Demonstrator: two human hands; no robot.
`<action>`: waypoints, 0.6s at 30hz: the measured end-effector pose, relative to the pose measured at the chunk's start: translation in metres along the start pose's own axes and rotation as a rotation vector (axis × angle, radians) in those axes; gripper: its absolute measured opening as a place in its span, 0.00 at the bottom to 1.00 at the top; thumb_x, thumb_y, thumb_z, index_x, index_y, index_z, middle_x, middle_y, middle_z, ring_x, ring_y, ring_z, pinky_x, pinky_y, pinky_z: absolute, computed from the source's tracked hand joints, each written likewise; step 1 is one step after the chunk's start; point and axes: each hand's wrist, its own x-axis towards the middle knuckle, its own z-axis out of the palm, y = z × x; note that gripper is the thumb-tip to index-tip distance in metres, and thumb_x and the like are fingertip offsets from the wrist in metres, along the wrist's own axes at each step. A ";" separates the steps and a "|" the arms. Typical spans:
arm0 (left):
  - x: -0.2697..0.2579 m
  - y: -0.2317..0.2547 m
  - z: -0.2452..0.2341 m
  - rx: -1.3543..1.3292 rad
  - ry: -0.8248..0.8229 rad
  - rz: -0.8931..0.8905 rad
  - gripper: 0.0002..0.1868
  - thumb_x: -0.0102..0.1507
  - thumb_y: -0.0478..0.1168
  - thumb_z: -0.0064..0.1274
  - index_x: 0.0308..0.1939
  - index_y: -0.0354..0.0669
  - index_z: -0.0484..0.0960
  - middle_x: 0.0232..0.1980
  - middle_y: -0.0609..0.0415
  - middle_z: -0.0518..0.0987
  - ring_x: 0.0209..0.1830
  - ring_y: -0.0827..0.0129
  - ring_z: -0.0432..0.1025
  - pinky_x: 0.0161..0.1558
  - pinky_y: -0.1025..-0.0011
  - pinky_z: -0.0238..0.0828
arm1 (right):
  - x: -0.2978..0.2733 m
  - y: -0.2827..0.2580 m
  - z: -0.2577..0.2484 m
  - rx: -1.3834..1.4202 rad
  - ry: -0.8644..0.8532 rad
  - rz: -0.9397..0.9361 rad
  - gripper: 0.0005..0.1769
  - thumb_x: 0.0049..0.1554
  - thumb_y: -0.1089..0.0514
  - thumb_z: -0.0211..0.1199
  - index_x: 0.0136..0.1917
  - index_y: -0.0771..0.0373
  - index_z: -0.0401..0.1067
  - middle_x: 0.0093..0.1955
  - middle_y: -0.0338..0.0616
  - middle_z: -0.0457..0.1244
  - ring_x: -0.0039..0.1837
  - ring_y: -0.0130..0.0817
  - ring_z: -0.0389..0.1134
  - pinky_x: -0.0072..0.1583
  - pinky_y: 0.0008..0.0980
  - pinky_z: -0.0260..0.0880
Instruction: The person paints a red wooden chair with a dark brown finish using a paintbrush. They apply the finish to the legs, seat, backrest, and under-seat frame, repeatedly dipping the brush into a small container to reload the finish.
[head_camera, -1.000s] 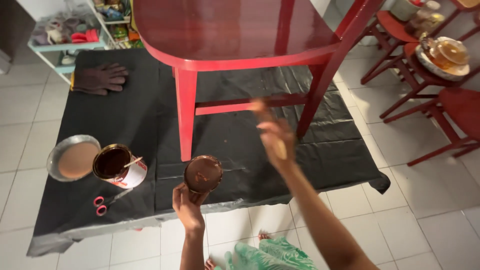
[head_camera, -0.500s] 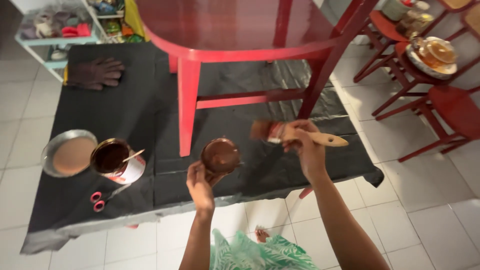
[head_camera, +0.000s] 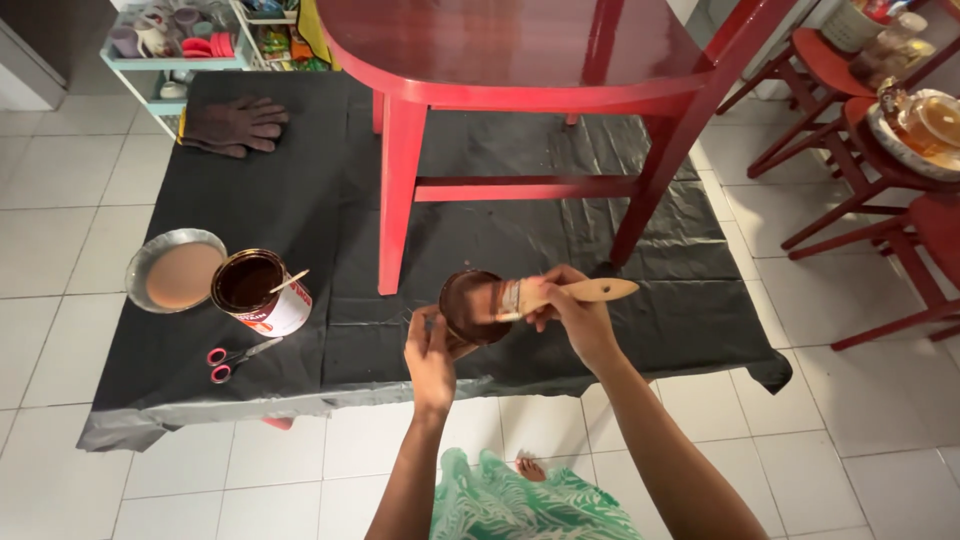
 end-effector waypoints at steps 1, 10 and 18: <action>0.000 -0.001 0.001 -0.016 0.007 -0.011 0.12 0.72 0.36 0.39 0.52 0.29 0.71 0.42 0.41 0.80 0.41 0.58 0.81 0.45 0.60 0.87 | -0.001 -0.002 -0.001 0.012 0.013 -0.004 0.08 0.66 0.59 0.55 0.49 0.66 0.68 0.42 0.48 0.69 0.41 0.31 0.72 0.41 0.28 0.73; 0.013 -0.021 0.018 -0.122 0.039 -0.011 0.11 0.72 0.36 0.39 0.53 0.30 0.70 0.44 0.38 0.79 0.42 0.56 0.80 0.46 0.59 0.87 | -0.016 0.009 -0.046 0.886 0.212 0.237 0.14 0.68 0.54 0.59 0.47 0.67 0.75 0.40 0.46 0.69 0.41 0.33 0.74 0.38 0.20 0.72; 0.018 -0.034 0.044 -0.152 0.016 -0.079 0.12 0.72 0.37 0.38 0.53 0.31 0.70 0.44 0.40 0.79 0.41 0.56 0.81 0.46 0.58 0.87 | -0.039 0.011 -0.053 1.294 0.328 0.152 0.09 0.66 0.56 0.58 0.48 0.62 0.74 0.45 0.44 0.70 0.48 0.30 0.74 0.43 0.17 0.75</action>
